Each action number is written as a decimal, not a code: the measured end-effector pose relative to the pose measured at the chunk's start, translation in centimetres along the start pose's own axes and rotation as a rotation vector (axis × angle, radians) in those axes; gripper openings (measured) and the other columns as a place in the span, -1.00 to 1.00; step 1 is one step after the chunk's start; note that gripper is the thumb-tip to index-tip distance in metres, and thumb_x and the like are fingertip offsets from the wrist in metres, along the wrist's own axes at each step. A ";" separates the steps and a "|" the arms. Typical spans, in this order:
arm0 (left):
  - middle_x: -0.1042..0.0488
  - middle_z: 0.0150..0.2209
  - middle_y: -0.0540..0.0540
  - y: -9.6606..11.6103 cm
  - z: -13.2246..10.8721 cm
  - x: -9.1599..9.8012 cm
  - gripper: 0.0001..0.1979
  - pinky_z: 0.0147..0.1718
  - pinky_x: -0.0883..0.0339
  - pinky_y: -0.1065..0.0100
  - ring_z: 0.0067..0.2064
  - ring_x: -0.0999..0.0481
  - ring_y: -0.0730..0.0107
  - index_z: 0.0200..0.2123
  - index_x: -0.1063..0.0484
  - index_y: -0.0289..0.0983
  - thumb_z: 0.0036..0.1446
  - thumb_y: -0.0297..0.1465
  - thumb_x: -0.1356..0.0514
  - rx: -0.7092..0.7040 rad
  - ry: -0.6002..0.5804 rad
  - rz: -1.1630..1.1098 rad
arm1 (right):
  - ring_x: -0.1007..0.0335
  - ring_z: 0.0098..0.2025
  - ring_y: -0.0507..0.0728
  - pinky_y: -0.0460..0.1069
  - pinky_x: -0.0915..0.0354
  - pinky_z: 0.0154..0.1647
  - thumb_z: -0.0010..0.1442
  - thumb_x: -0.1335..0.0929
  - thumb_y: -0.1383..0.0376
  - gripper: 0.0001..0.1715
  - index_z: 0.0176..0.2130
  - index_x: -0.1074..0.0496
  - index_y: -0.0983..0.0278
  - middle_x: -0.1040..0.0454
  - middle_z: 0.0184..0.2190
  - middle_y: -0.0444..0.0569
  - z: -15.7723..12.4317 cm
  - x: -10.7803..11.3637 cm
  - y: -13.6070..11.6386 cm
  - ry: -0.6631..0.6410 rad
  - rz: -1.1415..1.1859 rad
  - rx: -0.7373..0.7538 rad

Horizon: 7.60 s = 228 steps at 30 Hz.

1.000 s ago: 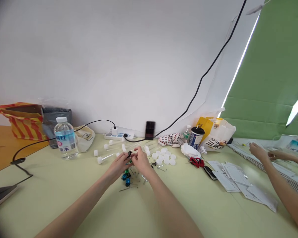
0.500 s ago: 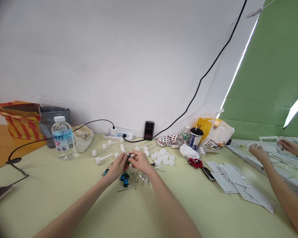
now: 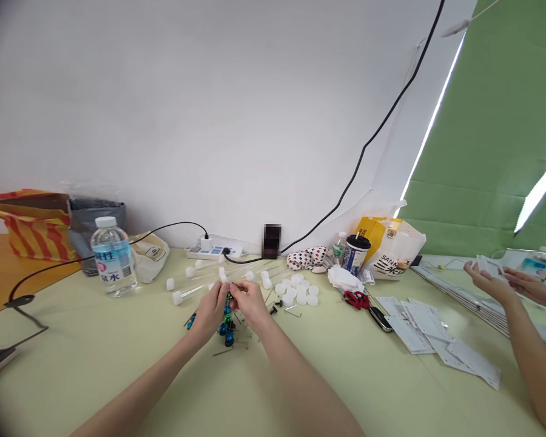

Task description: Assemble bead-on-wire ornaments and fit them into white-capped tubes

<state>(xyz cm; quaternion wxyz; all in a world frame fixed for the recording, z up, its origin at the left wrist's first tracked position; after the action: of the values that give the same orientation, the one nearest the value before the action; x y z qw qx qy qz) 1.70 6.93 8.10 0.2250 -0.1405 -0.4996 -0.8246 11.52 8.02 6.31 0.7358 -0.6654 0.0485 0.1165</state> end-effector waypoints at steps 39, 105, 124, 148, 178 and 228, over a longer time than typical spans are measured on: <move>-0.22 -0.64 0.07 -0.5 -0.2 1.6 -0.71 -0.58 -0.08 0.41 -0.58 -0.25 0.42 -0.54 -0.13 -0.21 0.13 -0.18 0.07 0.051 0.112 -0.106 | -0.25 -0.65 -0.06 -0.12 -0.16 -0.65 -0.14 -0.43 0.17 -0.63 -0.32 -0.34 0.29 -0.31 -0.51 -0.18 -0.7 -1.0 0.0 -0.038 0.018 0.033; -0.19 -0.66 0.07 -1.9 -0.1 0.8 -0.67 -0.58 -0.04 0.41 -0.60 -0.18 0.44 -0.60 -0.08 -0.21 0.14 -0.20 0.13 0.039 0.115 0.021 | -0.33 -0.55 0.00 -0.05 -0.35 -0.55 -0.13 -0.43 0.10 -0.56 -0.28 -0.30 0.24 -0.29 -0.49 -0.20 -0.3 -0.2 1.0 -0.046 -0.110 0.031; -0.19 -0.66 0.07 -2.6 -0.1 0.5 -0.69 -0.57 -0.04 0.41 -0.61 -0.17 0.46 -0.58 -0.08 -0.22 0.15 -0.23 0.11 0.045 0.111 0.050 | -0.26 -0.62 -0.01 -0.07 -0.24 -0.66 -0.03 -0.34 0.01 -0.60 -0.34 -0.32 0.28 -0.29 -0.51 -0.14 -0.1 0.2 1.5 -0.025 -0.209 0.024; -0.19 -0.67 0.07 -2.6 0.0 0.8 -0.70 -0.57 -0.02 0.41 -0.61 -0.17 0.45 -0.59 -0.07 -0.21 0.14 -0.23 0.11 0.047 0.132 0.071 | -0.34 -0.55 0.00 -0.07 -0.30 -0.57 -0.13 -0.42 0.03 -0.49 -0.26 -0.30 0.26 -0.34 -0.42 -0.13 -0.3 -0.1 2.1 -0.077 -0.093 -0.059; -0.19 -0.67 0.07 -2.6 0.0 0.7 -0.70 -0.57 -0.03 0.41 -0.62 -0.17 0.46 -0.60 -0.07 -0.21 0.15 -0.25 0.10 0.021 0.131 0.086 | -0.23 -0.65 -0.05 -0.14 -0.13 -0.70 -0.18 -0.42 -0.04 -0.48 -0.41 -0.31 0.31 -0.32 -0.57 -0.17 -0.2 -0.1 2.3 -0.092 -0.094 -0.075; -0.16 -0.67 0.08 -2.2 0.0 0.9 -0.71 -0.57 -0.01 0.42 -0.61 -0.15 0.46 -0.59 -0.07 -0.22 0.14 -0.25 0.09 0.025 0.117 0.092 | -0.17 -0.68 -0.06 -0.14 -0.02 -0.72 -0.16 -0.42 -0.04 -0.50 -0.42 -0.29 0.30 -0.26 -0.64 -0.22 0.0 -0.3 3.3 -0.071 0.025 -0.159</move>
<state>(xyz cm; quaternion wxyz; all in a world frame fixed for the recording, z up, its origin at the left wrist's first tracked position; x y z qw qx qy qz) -0.15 7.62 6.83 0.2934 -0.1121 -0.4887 -0.8140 10.47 8.30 3.21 0.6803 -0.7165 0.0212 0.1528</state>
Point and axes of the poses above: each hand's wrist, its own z-axis towards the middle knuckle, its own x-axis out of the back of the hand, y = z × x, the point moved 9 cm from there along z, towards the middle knuckle
